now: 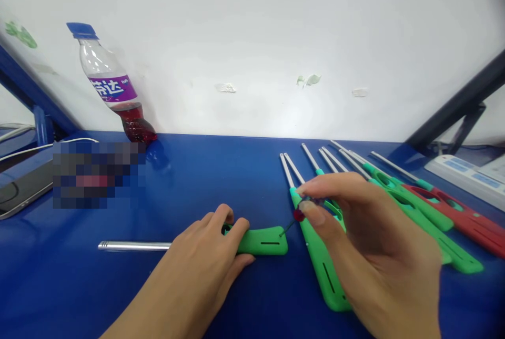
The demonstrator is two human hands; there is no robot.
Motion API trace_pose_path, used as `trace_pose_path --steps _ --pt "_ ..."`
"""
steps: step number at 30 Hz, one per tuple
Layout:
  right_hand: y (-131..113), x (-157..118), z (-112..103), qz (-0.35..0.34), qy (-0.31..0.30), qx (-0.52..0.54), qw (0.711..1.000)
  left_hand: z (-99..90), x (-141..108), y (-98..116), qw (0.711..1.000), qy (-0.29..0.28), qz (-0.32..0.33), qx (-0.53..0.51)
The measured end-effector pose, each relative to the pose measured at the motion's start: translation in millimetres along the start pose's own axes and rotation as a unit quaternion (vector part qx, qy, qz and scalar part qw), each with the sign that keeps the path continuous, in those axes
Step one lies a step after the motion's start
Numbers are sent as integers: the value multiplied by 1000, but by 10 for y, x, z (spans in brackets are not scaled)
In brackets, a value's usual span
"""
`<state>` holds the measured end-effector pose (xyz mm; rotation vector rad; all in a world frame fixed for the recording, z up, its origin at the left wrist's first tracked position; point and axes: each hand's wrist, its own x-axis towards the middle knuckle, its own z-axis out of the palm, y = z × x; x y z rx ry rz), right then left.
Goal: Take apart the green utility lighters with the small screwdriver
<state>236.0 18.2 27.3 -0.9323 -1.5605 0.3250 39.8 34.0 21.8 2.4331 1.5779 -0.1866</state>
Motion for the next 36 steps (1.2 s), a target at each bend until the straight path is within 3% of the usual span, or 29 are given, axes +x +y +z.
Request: trace_pose_path --steps 7,14,20,27,36 --pt "22 -3 -16 -31 -7 6 999 46 -8 -28 1000 21 13 3" --pt "-8 -27 11 15 5 -5 1000 44 -7 -32 1000 19 16 -2" --pt "13 -8 10 -30 -11 -16 999 18 -10 -4 1000 9 7 8" --pt "14 -33 22 12 13 -29 999 16 -2 -11 1000 11 2 8" --pt "29 -21 -8 -19 -11 -39 999 4 -9 7 1000 25 12 8"
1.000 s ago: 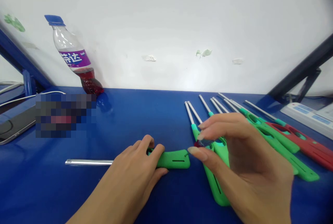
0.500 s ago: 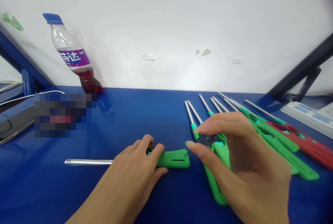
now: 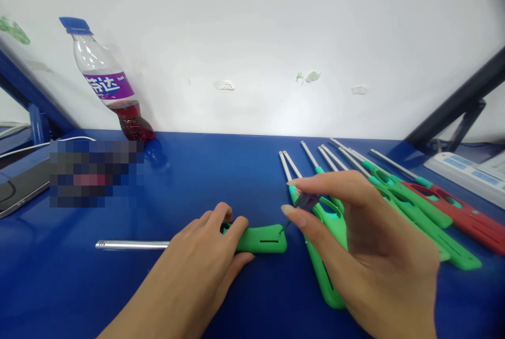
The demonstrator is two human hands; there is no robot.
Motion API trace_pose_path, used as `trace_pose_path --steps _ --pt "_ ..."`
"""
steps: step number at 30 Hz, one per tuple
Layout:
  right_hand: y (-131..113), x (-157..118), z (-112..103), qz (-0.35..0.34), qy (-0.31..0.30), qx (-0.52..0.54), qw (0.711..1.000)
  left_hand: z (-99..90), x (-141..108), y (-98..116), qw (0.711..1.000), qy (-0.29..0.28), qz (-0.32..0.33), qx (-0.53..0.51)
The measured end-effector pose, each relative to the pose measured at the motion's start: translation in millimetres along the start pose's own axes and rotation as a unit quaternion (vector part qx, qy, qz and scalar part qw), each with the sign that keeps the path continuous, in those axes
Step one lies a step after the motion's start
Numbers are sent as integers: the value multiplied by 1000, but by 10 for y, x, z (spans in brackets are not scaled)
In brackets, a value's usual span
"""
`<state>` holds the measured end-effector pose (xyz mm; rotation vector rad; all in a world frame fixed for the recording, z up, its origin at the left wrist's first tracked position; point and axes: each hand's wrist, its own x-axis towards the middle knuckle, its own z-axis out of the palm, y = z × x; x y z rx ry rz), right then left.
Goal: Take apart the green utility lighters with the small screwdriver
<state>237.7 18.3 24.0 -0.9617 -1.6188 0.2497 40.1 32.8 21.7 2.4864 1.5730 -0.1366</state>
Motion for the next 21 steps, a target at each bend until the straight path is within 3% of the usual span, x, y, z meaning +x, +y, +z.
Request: trace_pose_path --steps 8,14,21 --pt "-5 -30 32 20 -2 19 1000 6 -3 -16 1000 -6 0 0" --pt "32 1 22 -14 8 -7 1000 13 -6 -12 1000 -8 -1 4" --pt "40 -20 22 -5 -3 -16 1000 9 7 10 1000 8 6 9"
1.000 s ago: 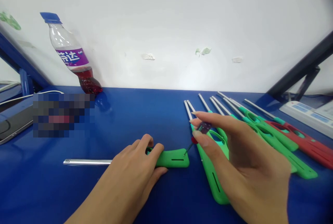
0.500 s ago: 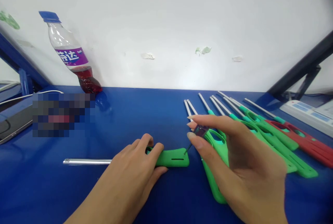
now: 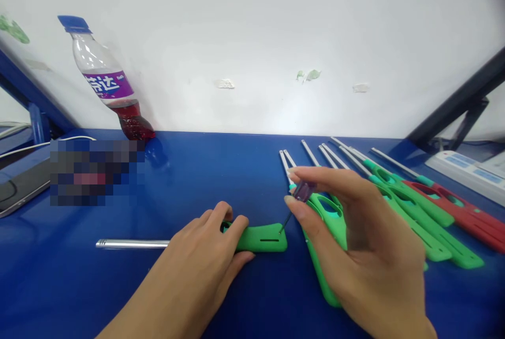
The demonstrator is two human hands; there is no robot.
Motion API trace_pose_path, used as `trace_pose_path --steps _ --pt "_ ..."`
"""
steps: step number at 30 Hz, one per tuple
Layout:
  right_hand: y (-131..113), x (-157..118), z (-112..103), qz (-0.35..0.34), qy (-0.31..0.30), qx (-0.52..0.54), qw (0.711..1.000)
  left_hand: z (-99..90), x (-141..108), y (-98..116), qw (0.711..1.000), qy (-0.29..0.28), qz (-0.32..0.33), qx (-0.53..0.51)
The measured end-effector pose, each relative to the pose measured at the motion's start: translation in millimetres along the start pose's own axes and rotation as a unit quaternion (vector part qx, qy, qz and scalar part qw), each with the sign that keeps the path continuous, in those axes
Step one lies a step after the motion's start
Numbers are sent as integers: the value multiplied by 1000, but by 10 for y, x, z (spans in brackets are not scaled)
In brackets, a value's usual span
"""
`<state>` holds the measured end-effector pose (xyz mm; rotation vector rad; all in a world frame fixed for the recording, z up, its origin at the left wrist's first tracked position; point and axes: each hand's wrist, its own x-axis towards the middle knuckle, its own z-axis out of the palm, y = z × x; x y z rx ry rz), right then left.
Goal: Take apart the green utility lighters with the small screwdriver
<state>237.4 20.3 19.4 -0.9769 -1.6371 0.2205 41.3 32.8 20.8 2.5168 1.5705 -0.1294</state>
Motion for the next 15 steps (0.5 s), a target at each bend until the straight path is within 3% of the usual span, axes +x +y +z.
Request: trace_pose_path --steps 15 --pt "34 6 30 -74 -1 -66 995 17 -19 -24 1000 -7 -5 -2"
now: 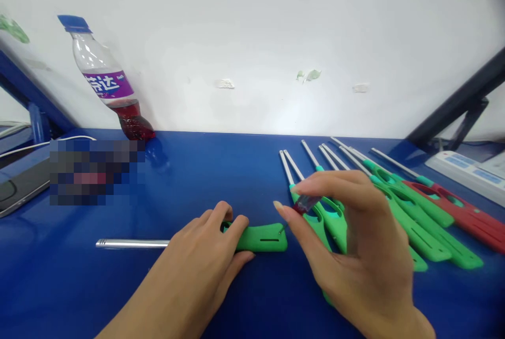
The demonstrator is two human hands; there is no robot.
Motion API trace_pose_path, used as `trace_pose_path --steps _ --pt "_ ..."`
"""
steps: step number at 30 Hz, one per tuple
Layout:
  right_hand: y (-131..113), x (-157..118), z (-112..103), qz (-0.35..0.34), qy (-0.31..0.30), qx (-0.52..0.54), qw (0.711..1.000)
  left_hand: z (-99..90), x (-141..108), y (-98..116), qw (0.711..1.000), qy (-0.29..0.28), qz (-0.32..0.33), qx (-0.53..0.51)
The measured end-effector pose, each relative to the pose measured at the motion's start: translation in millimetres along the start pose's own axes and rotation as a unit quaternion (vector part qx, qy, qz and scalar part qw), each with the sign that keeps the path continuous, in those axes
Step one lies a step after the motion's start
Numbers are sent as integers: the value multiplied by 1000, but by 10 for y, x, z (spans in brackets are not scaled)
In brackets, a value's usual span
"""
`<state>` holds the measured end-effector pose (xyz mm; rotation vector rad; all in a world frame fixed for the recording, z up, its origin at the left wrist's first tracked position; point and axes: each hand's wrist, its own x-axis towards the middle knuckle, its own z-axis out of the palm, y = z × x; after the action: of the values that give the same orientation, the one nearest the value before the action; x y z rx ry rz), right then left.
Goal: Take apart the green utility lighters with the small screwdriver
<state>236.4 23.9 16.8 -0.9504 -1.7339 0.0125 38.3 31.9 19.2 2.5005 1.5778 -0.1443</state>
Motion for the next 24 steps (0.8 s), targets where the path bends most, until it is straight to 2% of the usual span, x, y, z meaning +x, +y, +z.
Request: trace_pose_path --steps 4,16,24 --pt "-16 -13 -2 22 -20 -9 1000 -7 -1 2 1000 13 5 3" --pt "-33 -7 -25 15 -52 30 998 9 15 10 1000 10 10 -3" --pt "-40 25 -32 6 -9 -18 1000 -16 -12 0 1000 2 -2 -5"
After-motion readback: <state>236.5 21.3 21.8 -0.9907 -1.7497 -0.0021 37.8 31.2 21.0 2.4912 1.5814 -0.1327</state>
